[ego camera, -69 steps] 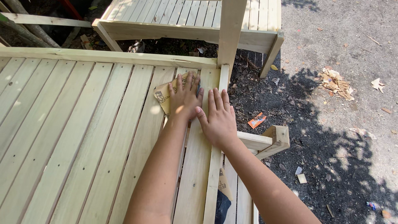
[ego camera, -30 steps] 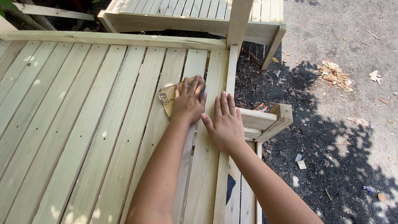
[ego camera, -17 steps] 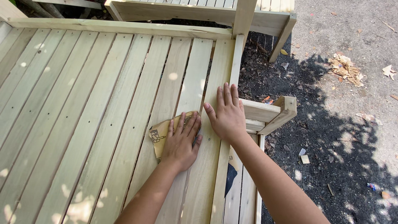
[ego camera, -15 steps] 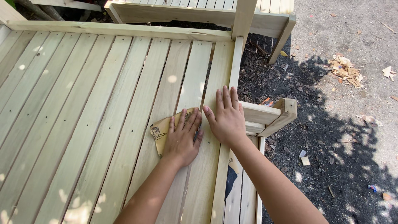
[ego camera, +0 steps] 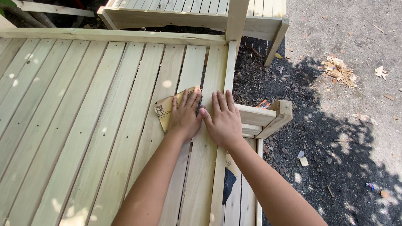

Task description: The person sands the slatted surface and edges of an unfinished wooden bench outdoors, rubbing sandpaper back and forth across the planks and along the frame rails, moving progressively across different sections of the seat and side rails.

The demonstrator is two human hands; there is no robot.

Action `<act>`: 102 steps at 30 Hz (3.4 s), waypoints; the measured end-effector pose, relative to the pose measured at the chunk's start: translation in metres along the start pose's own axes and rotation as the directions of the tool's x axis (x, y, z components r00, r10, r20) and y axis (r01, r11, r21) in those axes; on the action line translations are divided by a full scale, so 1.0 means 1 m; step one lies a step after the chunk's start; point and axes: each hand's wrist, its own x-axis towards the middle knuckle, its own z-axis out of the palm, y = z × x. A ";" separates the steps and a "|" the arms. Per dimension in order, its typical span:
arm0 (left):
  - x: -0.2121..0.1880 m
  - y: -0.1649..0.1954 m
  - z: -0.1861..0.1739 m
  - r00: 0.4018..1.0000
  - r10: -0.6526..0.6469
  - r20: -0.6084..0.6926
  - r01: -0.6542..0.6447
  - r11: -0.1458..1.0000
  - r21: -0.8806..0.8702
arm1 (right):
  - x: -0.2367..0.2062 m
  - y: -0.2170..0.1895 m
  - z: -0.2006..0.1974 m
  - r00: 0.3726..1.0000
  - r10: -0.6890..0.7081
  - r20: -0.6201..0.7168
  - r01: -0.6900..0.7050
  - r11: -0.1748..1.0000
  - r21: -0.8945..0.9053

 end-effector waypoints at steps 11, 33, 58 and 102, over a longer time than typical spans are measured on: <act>-0.044 -0.016 0.005 0.999 0.045 0.015 -0.044 0.996 -0.072 | -0.005 -0.001 0.005 0.998 -0.031 -0.059 0.031 0.999 -0.007; -0.071 -0.009 0.003 0.994 -0.043 0.101 0.039 0.998 0.039 | -0.005 -0.004 0.003 0.999 -0.037 -0.034 0.037 0.999 -0.004; -0.052 -0.011 0.007 0.997 -0.042 0.061 0.041 0.999 0.010 | -0.002 -0.004 0.001 0.999 -0.038 -0.017 0.038 0.999 -0.010; -0.043 -0.009 -0.006 0.997 -0.018 0.074 0.012 0.997 0.072 | 0.004 0.001 -0.001 0.999 -0.038 -0.003 0.038 0.999 -0.037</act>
